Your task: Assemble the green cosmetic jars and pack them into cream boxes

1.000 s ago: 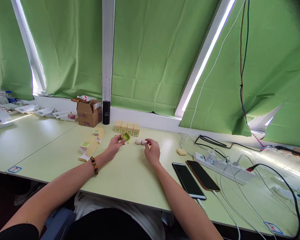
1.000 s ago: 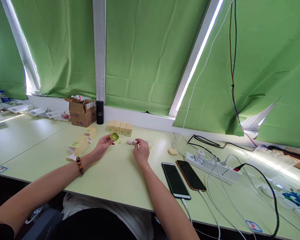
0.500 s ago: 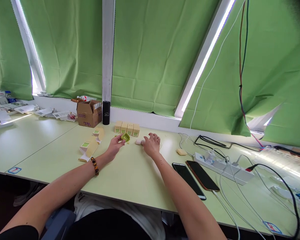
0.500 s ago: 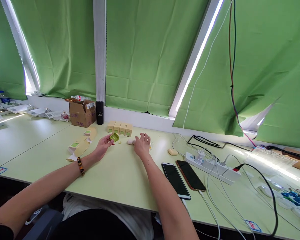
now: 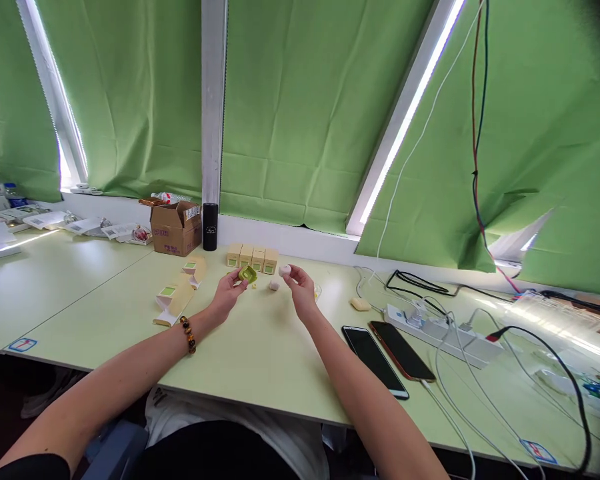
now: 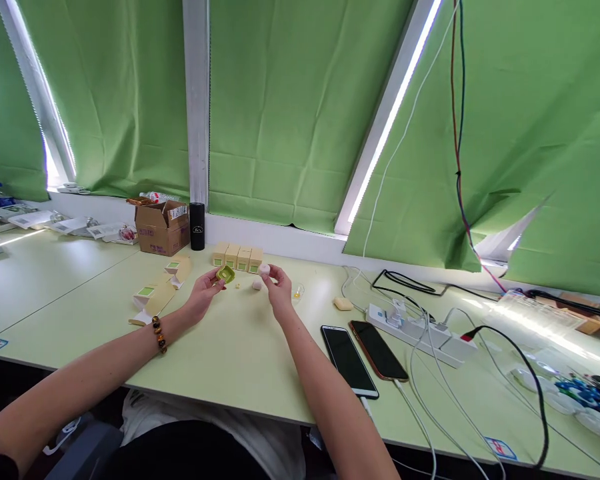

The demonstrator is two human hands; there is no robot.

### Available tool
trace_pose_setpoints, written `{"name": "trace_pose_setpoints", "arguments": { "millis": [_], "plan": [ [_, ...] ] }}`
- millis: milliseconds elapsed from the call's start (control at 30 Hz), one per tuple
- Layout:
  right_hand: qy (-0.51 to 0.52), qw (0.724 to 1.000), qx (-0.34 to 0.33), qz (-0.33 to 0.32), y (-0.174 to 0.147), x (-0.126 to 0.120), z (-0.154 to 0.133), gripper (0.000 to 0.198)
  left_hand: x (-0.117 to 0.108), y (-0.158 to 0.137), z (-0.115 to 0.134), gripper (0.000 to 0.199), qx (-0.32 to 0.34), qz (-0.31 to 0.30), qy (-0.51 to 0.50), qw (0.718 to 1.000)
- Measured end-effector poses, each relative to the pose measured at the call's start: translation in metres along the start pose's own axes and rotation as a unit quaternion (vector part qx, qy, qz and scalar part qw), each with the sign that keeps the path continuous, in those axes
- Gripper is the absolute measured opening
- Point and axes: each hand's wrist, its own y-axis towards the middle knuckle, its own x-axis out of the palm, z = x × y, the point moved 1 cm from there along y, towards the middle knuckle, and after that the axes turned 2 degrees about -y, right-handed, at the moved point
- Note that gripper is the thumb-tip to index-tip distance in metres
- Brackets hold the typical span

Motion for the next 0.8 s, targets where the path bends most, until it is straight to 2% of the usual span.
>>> {"name": "trace_pose_setpoints", "arguments": {
  "millis": [100, 200, 300, 500, 633, 800],
  "plan": [
    [0.165, 0.984, 0.020, -0.057, -0.012, 0.009, -0.009, 0.052, 0.001, 0.005, 0.000, 0.063, 0.006, 0.006, 0.006, 1.000],
    [0.231, 0.966, 0.052, -0.103, -0.026, 0.014, -0.017, 0.045, 0.003, 0.013, -0.001, 0.062, 0.011, 0.023, 0.008, 1.000],
    [0.256, 0.955, 0.084, -0.123, -0.035, 0.014, -0.024, 0.045, 0.007, 0.023, 0.000, 0.061, 0.020, 0.027, 0.009, 0.999],
    [0.270, 0.948, 0.098, -0.136, -0.041, 0.010, -0.031, 0.044, 0.021, 0.037, 0.009, 0.060, 0.033, 0.048, 0.009, 0.998],
    [0.303, 0.940, 0.097, -0.123, -0.043, 0.010, -0.033, 0.045, 0.023, 0.029, 0.007, 0.056, 0.048, 0.020, 0.010, 0.999],
    [0.333, 0.929, 0.087, -0.136, -0.047, 0.013, -0.042, 0.045, 0.014, 0.019, -0.002, 0.054, 0.025, -0.019, -0.015, 0.999]
  ]
}}
